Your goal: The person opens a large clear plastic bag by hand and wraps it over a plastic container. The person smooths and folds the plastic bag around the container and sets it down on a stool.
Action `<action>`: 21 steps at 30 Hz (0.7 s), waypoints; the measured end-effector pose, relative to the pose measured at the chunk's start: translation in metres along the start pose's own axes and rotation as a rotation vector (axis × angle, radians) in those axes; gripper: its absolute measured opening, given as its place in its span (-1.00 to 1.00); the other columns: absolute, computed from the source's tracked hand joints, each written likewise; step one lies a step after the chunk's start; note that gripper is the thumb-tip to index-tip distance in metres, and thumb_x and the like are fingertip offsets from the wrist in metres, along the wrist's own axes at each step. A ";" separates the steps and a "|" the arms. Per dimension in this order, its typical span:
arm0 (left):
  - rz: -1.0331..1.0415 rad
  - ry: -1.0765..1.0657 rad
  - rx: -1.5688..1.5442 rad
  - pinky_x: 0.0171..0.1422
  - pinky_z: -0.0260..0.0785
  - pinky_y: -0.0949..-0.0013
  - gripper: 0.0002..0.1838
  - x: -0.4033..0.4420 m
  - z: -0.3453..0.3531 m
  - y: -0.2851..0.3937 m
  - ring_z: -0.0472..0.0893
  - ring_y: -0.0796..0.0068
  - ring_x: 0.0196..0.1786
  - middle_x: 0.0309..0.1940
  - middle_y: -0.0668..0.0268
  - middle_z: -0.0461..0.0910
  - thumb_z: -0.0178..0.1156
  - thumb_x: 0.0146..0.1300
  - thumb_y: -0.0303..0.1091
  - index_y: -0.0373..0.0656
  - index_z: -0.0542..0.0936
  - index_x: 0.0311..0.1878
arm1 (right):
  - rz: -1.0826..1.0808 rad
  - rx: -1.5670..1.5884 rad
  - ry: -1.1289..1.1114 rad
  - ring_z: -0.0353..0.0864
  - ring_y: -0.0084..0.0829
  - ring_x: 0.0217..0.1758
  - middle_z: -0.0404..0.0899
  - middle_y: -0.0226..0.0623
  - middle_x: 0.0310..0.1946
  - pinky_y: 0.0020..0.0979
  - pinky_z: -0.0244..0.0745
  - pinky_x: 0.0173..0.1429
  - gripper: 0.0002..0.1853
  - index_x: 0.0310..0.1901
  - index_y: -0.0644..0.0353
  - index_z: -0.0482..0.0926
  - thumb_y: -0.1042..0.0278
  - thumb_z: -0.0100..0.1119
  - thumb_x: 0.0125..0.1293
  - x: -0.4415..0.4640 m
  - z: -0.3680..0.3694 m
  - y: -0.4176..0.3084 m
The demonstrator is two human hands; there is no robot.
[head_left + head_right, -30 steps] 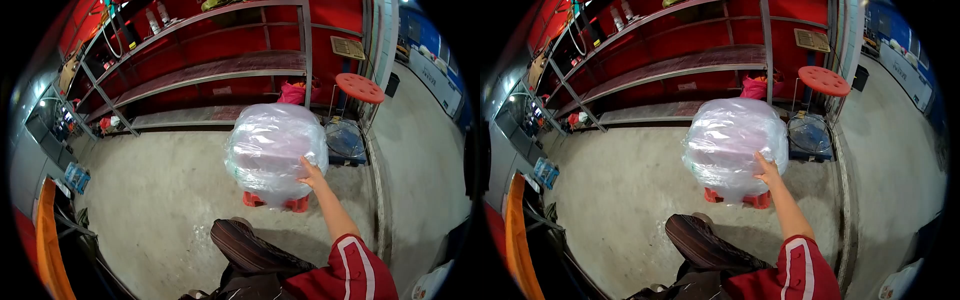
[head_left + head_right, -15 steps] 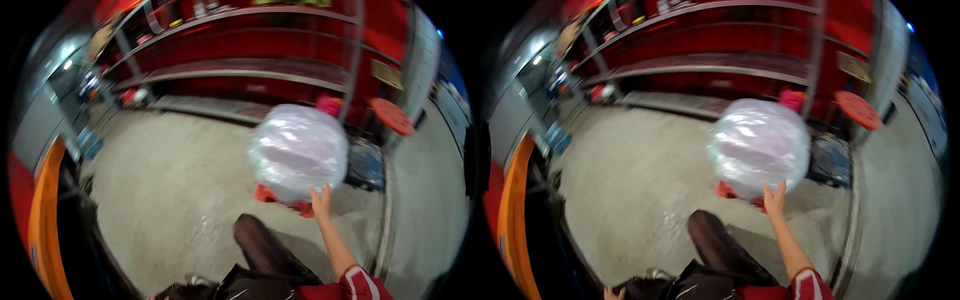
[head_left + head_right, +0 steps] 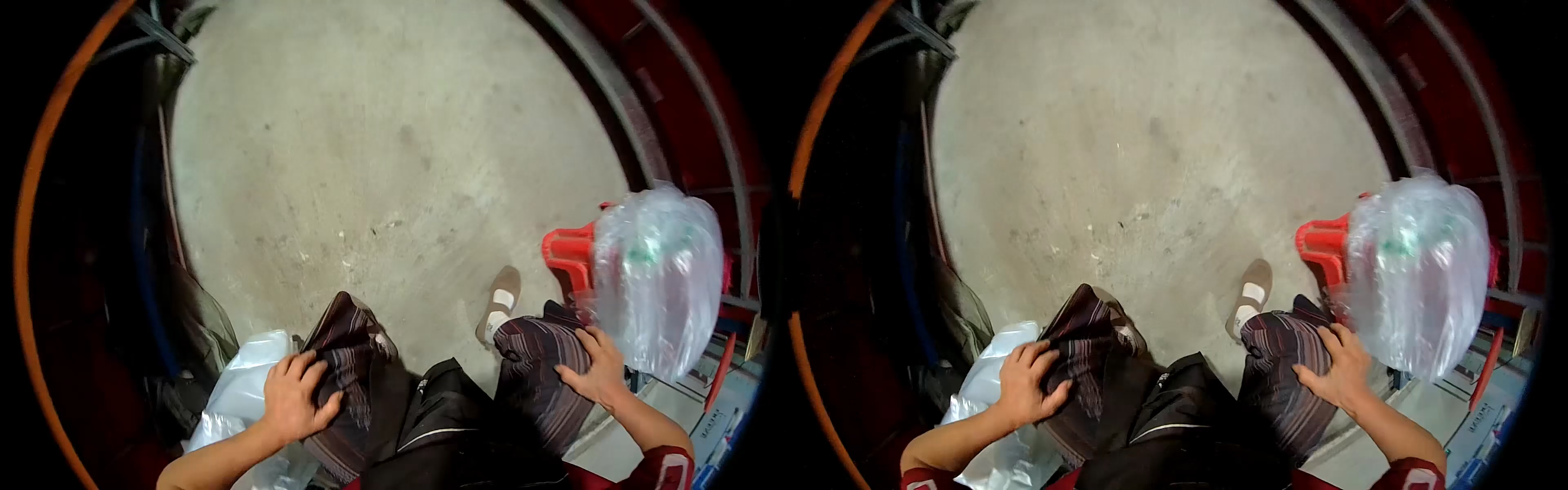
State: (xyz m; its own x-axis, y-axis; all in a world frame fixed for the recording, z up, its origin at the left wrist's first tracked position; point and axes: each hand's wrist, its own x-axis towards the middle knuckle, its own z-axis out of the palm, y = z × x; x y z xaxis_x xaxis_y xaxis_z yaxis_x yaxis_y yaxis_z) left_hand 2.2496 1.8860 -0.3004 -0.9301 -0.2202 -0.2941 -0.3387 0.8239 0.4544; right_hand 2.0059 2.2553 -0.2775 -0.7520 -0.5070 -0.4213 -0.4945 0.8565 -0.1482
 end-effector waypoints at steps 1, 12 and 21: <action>0.006 -0.073 0.001 -0.03 0.26 0.17 -0.54 0.002 -0.006 -0.004 0.39 0.05 -0.03 -0.09 0.08 0.42 0.24 -0.21 -0.13 -0.21 0.51 -0.22 | 0.009 0.010 -0.054 0.35 -0.11 -0.01 0.35 -0.10 -0.03 -0.20 0.30 0.02 -0.33 -0.05 0.17 0.44 0.03 0.32 -0.28 0.007 -0.006 0.006; -0.209 -0.482 -0.192 0.10 0.29 0.20 -0.50 0.062 -0.032 -0.027 0.42 0.08 0.02 -0.05 0.16 0.47 0.24 -0.21 -0.08 -0.17 0.55 -0.18 | 0.018 0.086 -0.504 0.41 -0.02 0.02 0.38 0.07 -0.01 -0.24 0.35 0.07 -0.28 -0.03 0.26 0.44 -0.04 0.33 -0.24 0.093 -0.036 0.010; -0.653 -0.647 -0.228 0.13 0.26 0.22 -0.43 0.023 -0.005 0.036 0.37 0.18 0.11 0.03 0.18 0.42 0.21 -0.17 -0.03 -0.11 0.49 -0.05 | 0.224 -0.005 -0.836 0.37 -0.03 0.06 0.25 -0.03 0.11 -0.13 0.33 0.05 -0.16 0.15 0.07 0.25 -0.24 0.20 -0.15 0.034 -0.009 -0.023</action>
State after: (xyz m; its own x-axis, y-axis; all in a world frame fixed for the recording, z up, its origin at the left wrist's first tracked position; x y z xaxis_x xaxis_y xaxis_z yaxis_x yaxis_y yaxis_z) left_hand 2.2154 1.9082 -0.2864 -0.3110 -0.2132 -0.9262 -0.8474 0.5034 0.1687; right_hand 1.9878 2.2173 -0.2801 -0.2652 -0.0865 -0.9603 -0.3763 0.9263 0.0204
